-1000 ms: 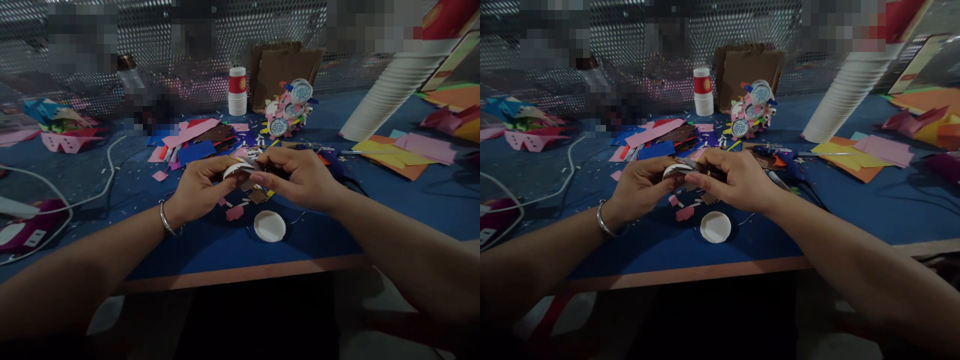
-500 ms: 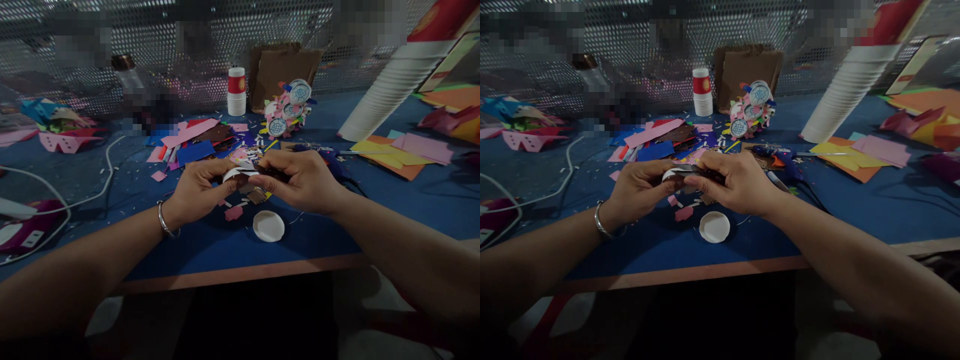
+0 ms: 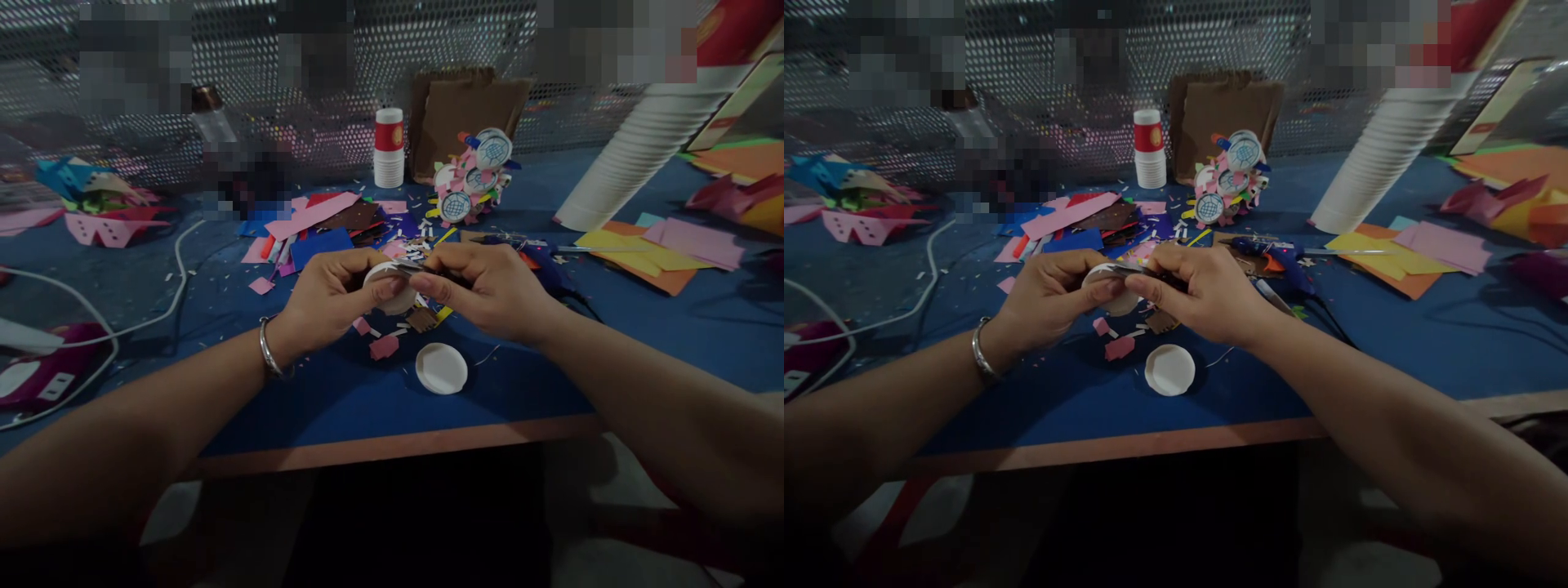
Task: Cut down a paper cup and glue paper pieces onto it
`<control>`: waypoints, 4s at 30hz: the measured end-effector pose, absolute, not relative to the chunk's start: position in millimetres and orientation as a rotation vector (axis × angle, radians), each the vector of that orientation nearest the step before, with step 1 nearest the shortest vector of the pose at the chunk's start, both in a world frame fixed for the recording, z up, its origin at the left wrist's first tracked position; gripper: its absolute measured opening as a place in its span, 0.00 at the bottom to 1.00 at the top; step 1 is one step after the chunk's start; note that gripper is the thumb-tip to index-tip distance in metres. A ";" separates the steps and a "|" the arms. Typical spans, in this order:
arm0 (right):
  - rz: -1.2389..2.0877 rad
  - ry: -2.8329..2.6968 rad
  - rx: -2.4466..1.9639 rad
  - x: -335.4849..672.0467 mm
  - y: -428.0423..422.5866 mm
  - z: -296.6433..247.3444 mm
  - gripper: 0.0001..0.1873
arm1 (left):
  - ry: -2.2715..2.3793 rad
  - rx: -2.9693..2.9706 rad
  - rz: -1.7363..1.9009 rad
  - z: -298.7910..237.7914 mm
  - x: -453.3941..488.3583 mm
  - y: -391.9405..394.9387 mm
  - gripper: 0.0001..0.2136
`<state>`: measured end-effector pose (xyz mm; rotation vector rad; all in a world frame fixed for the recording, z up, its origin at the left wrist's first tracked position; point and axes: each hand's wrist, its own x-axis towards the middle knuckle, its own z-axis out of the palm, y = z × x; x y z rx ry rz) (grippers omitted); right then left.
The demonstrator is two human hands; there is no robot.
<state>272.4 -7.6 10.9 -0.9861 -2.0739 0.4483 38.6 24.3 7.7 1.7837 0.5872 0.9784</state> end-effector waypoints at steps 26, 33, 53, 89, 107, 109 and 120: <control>0.410 -2.033 -1.097 263.0 -9.6 3.4 0.28 | 0.623 1.768 0.958 1.1 46.9 20.6 0.19; 0.458 -1.988 -1.065 261.2 -12.1 6.2 0.30 | 0.647 1.688 0.944 3.5 44.5 17.8 0.18; 0.523 -1.986 -1.118 262.8 -14.2 8.4 0.35 | 0.661 1.671 0.841 12.1 39.6 20.3 0.22; 1.136 -1.738 -0.972 259.7 -5.3 9.2 0.33 | 0.734 1.371 0.706 12.4 41.5 22.1 0.12; 1.204 -1.723 -0.941 262.4 -4.0 12.0 0.27 | 0.630 1.200 0.617 12.0 37.0 29.7 0.18; 1.191 -1.729 -0.933 261.6 -4.2 12.5 0.26 | 0.615 1.164 0.629 12.9 38.7 28.8 0.18; 0.900 -1.757 -1.016 262.0 -4.0 3.5 0.25 | 0.578 1.111 0.594 14.1 36.8 29.3 0.15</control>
